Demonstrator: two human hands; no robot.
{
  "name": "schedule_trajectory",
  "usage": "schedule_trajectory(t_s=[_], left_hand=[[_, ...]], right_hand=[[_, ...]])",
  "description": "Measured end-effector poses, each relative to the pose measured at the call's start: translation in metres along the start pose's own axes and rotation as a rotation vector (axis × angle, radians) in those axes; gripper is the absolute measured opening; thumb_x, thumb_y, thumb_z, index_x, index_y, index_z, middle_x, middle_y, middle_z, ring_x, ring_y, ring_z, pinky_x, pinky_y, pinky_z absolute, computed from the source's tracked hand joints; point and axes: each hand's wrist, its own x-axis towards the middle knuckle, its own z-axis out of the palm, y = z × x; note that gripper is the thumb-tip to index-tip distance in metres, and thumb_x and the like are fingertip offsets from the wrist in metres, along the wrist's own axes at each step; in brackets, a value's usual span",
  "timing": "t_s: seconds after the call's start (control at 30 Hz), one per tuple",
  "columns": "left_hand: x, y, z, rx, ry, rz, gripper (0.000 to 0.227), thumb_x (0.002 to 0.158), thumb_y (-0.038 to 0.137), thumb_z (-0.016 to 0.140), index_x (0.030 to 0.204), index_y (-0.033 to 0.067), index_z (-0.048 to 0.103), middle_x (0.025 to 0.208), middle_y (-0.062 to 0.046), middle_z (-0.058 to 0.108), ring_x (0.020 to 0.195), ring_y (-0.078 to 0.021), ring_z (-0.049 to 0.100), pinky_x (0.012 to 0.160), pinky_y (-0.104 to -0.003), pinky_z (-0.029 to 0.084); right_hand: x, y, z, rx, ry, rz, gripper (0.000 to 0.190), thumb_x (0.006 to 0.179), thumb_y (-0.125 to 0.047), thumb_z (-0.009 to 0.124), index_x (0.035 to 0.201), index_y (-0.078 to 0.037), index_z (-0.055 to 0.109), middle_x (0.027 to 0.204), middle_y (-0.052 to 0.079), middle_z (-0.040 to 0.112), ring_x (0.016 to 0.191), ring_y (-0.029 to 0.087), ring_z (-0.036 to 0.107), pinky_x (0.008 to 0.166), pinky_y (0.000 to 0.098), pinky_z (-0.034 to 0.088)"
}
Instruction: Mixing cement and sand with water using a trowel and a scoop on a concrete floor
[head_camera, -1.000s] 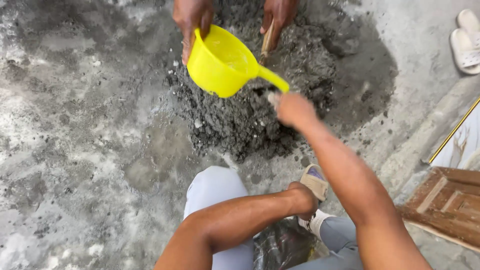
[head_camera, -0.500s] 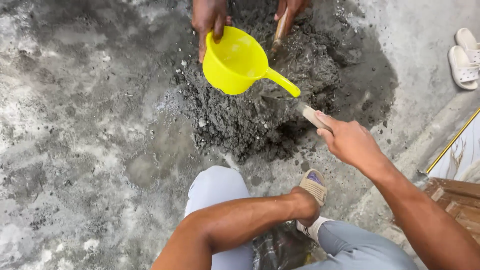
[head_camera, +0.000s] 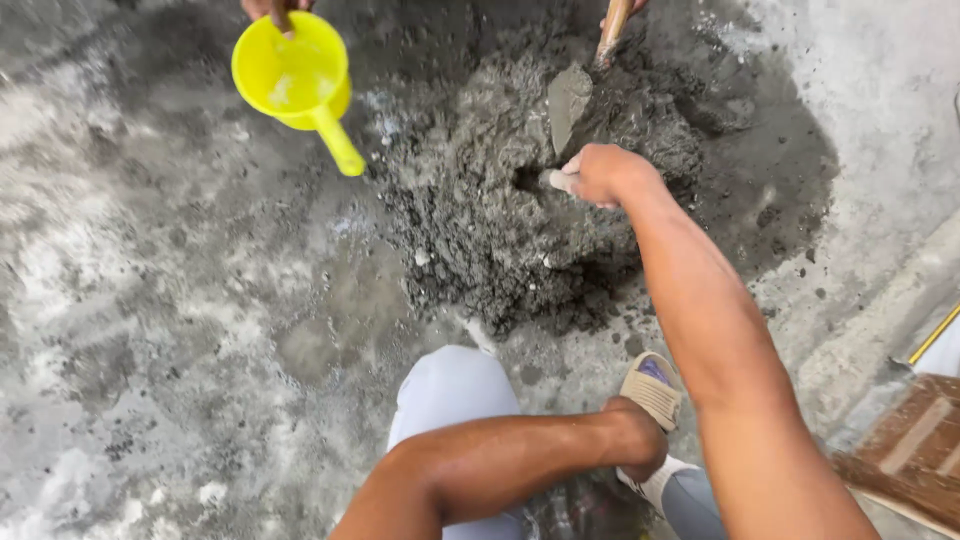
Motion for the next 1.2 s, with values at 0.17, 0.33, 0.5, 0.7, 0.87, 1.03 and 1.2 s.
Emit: schedule_trajectory(t_s=[0.17,0.33,0.5,0.7,0.87,1.03,1.2], left_hand=[[0.007,-0.003,0.005,0.013,-0.008,-0.041,0.05,0.078,0.034,0.058,0.125,0.0186,0.051,0.126,0.003,0.054,0.114,-0.0201,0.054,0.079,-0.043,0.052],[0.015,-0.002,-0.002,-0.058,0.044,-0.041,0.048,0.077,0.034,0.059,0.122,0.0191,0.052,0.122,0.003,0.055,0.111,-0.0185,0.055,0.078,-0.042,0.052],[0.019,-0.014,-0.001,-0.114,0.04,-0.054,0.046,0.076,0.034,0.06,0.119,0.0197,0.052,0.118,0.003,0.057,0.108,-0.0163,0.057,0.077,-0.041,0.052],[0.021,-0.033,-0.002,-0.074,0.029,-0.13,0.043,0.075,0.033,0.061,0.116,0.0203,0.053,0.113,0.004,0.058,0.104,-0.0141,0.058,0.076,-0.04,0.052],[0.025,-0.022,0.018,-0.098,-0.051,-0.123,0.041,0.075,0.033,0.063,0.113,0.0208,0.053,0.109,0.004,0.06,0.101,-0.0124,0.06,0.076,-0.039,0.051],[0.034,-0.022,0.016,-0.01,-0.05,-0.141,0.04,0.074,0.033,0.064,0.111,0.0212,0.054,0.106,0.005,0.061,0.098,-0.0108,0.061,0.075,-0.038,0.051],[0.02,-0.019,0.015,-0.005,0.005,-0.054,0.052,0.078,0.027,0.055,0.128,0.0182,0.045,0.122,0.0,0.055,0.113,-0.0233,0.054,0.075,-0.052,0.05]], right_hand=[[-0.029,0.0,0.018,-0.103,-0.009,0.007,0.042,0.083,-0.025,0.052,0.117,-0.001,0.057,0.076,0.022,0.066,0.064,0.029,0.062,0.056,0.041,0.053],[-0.163,-0.013,0.035,-0.137,0.134,-0.003,0.04,0.091,-0.027,0.043,0.124,-0.007,0.052,0.1,0.024,0.064,0.094,0.04,0.063,0.073,0.0536,0.054],[-0.188,0.021,0.096,-0.584,0.439,-0.088,0.033,0.094,-0.039,0.036,0.113,-0.027,0.061,0.071,0.01,0.066,0.065,0.026,0.069,0.057,0.0416,0.056],[-0.044,-0.03,0.137,-0.425,0.329,-0.175,0.039,0.097,-0.027,0.029,0.114,-0.017,0.063,0.075,0.016,0.067,0.069,0.031,0.068,0.057,0.048,0.055],[-0.001,-0.069,0.056,-0.393,0.298,-0.185,0.03,0.086,-0.028,0.049,0.086,-0.008,0.07,0.07,0.015,0.066,0.069,0.032,0.067,0.06,0.0519,0.052],[-0.058,-0.09,-0.027,-0.414,0.028,-0.091,0.031,0.075,-0.029,0.061,0.096,-0.009,0.068,0.078,0.013,0.07,0.088,0.03,0.066,0.08,0.0519,0.05],[-0.137,-0.011,0.014,-0.199,0.129,-0.132,0.032,0.097,-0.028,0.034,0.126,-0.022,0.048,0.066,-0.003,0.055,0.044,0.007,0.043,0.035,0.0173,0.035]])
